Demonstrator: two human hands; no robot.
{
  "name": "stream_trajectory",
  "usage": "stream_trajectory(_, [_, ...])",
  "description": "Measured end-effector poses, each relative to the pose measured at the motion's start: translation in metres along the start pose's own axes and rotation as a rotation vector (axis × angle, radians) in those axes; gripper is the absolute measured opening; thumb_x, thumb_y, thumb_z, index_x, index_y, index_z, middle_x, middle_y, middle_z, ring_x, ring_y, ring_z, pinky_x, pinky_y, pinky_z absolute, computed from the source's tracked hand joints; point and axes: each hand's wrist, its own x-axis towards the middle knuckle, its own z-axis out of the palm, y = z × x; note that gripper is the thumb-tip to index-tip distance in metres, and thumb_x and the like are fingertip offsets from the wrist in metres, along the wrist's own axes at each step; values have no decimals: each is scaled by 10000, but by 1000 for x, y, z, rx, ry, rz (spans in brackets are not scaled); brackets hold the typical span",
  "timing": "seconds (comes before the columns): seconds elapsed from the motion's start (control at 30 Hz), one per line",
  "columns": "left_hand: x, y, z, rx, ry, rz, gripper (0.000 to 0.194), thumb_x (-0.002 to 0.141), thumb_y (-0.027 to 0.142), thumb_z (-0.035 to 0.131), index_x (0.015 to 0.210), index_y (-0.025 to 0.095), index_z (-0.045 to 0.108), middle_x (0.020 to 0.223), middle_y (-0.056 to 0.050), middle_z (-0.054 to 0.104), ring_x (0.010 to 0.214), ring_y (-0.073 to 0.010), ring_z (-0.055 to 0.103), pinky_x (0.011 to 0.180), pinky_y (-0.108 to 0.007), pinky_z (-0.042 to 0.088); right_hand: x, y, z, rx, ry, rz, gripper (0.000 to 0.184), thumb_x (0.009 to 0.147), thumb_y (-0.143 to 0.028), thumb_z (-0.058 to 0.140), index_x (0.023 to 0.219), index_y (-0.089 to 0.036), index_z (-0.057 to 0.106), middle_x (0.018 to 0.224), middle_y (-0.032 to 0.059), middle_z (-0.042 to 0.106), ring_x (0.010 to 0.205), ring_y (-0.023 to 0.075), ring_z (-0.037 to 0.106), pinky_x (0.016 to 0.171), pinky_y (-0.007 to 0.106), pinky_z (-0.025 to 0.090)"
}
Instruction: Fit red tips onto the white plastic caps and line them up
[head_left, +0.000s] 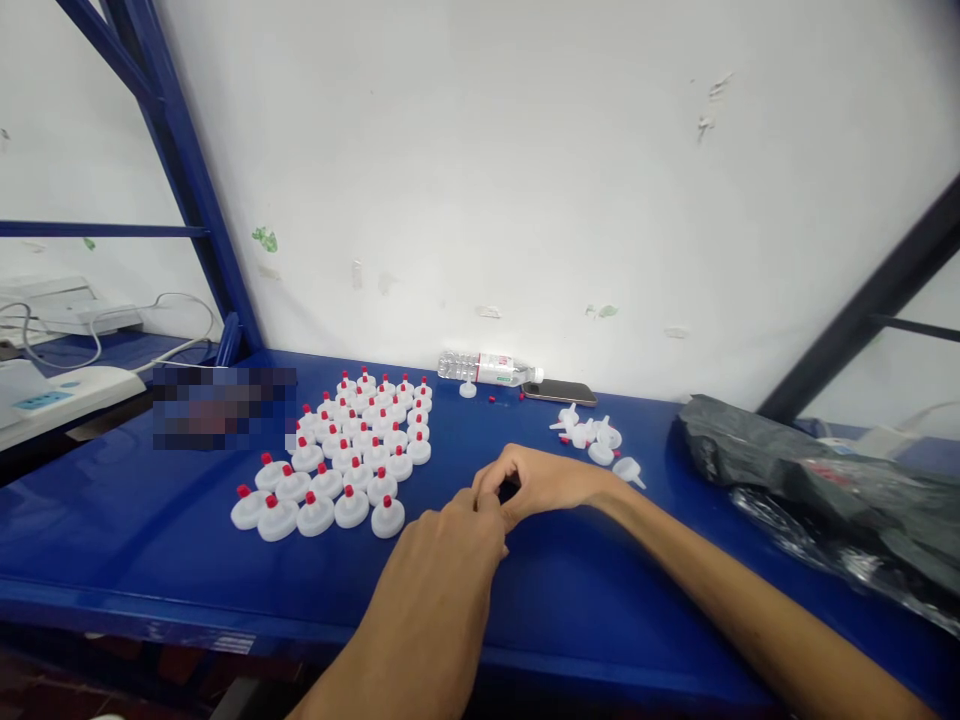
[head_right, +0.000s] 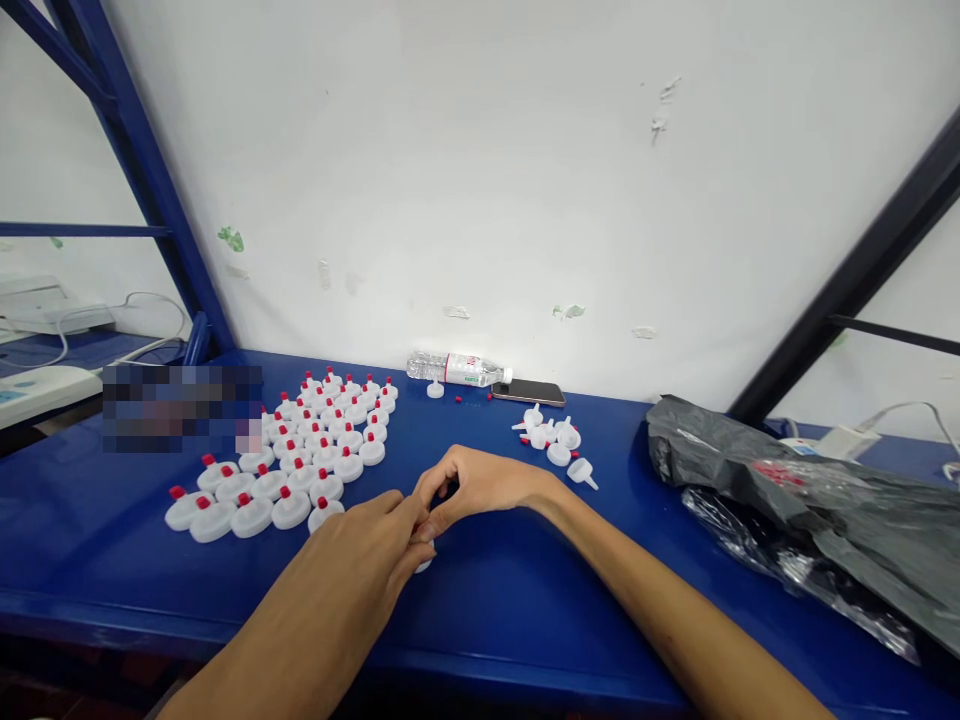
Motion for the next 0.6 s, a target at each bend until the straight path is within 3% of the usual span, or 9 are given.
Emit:
stream_trajectory(0.17, [9, -7, 4, 0, -21, 30, 180, 881, 194, 605, 1005, 188, 735, 979, -98, 773, 900, -297, 759, 679, -314, 554, -1, 3, 0, -49, 10, -9, 168, 766, -329, 819, 903, -232, 810, 958, 9, 770, 924, 187, 695, 848, 272, 513])
stream_trajectory(0.3, [11, -9, 2, -5, -56, 36, 211, 875, 158, 576, 986, 195, 752, 976, -104, 783, 927, -299, 754, 710, -327, 552, -5, 5, -7, -49, -1, -11, 242, 729, -295, 849, 963, -248, 814, 1005, 14, 784, 986, 205, 709, 903, 295, 516])
stream_trajectory(0.4, [5, -9, -2, 11, -68, 51, 233, 879, 137, 543, 956, 199, 754, 985, -100, 777, 923, -298, 751, 708, -331, 553, -9, 6, -15, 9, 2, 35, 331, 727, -311, 854, 1045, -241, 799, 1051, 33, 785, 1001, 209, 718, 922, 311, 528])
stream_trajectory(0.6, [-20, -23, -11, -24, -13, -27, 192, 827, 126, 554, 838, 212, 725, 872, -91, 732, 848, -262, 727, 687, -297, 509, -9, 10, -18, 149, 19, 93, 322, 788, -331, 833, 1074, -195, 771, 1056, 59, 778, 964, 175, 730, 872, 276, 554])
